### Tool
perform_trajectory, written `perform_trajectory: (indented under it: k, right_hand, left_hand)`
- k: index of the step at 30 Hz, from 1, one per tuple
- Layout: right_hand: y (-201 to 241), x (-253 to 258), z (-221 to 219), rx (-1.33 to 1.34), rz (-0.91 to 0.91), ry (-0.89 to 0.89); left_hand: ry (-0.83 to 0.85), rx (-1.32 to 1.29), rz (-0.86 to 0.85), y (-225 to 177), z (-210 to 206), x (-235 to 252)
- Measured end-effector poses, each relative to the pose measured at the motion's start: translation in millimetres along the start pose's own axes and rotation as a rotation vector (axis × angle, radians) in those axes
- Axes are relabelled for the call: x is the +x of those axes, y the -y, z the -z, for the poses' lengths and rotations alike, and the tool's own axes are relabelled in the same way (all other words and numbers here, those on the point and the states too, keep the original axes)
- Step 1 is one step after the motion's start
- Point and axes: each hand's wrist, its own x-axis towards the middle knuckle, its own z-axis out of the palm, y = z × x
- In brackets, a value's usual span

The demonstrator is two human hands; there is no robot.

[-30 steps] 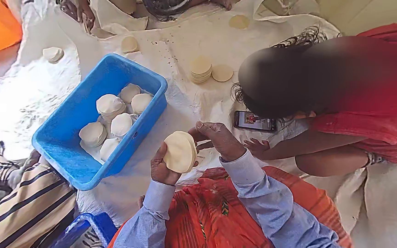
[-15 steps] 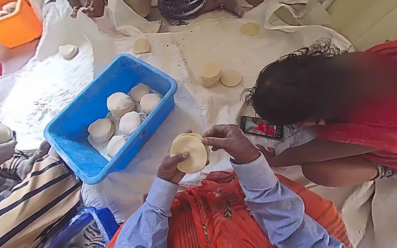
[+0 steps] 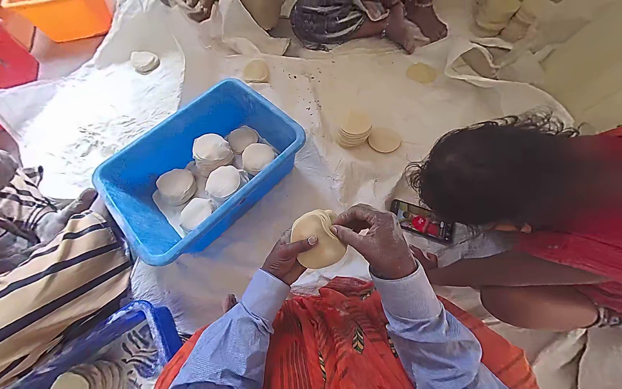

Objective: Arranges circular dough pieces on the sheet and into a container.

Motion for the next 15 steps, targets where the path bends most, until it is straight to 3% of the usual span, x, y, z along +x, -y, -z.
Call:
perform_trajectory:
  k: [4,15]
  right_hand:
    - [7.0,-2.9,-3.8,0.027,0.042,-0.028]
    - [0.7,2.6,-5.8,0.216,-0.296,-0.075]
  left_hand:
    - [-0.002,-0.023,0.000,-0.9,-0.7,-1.0]
    - [0.001,0.017,0.022,-1.3,-1.7,-0.7]
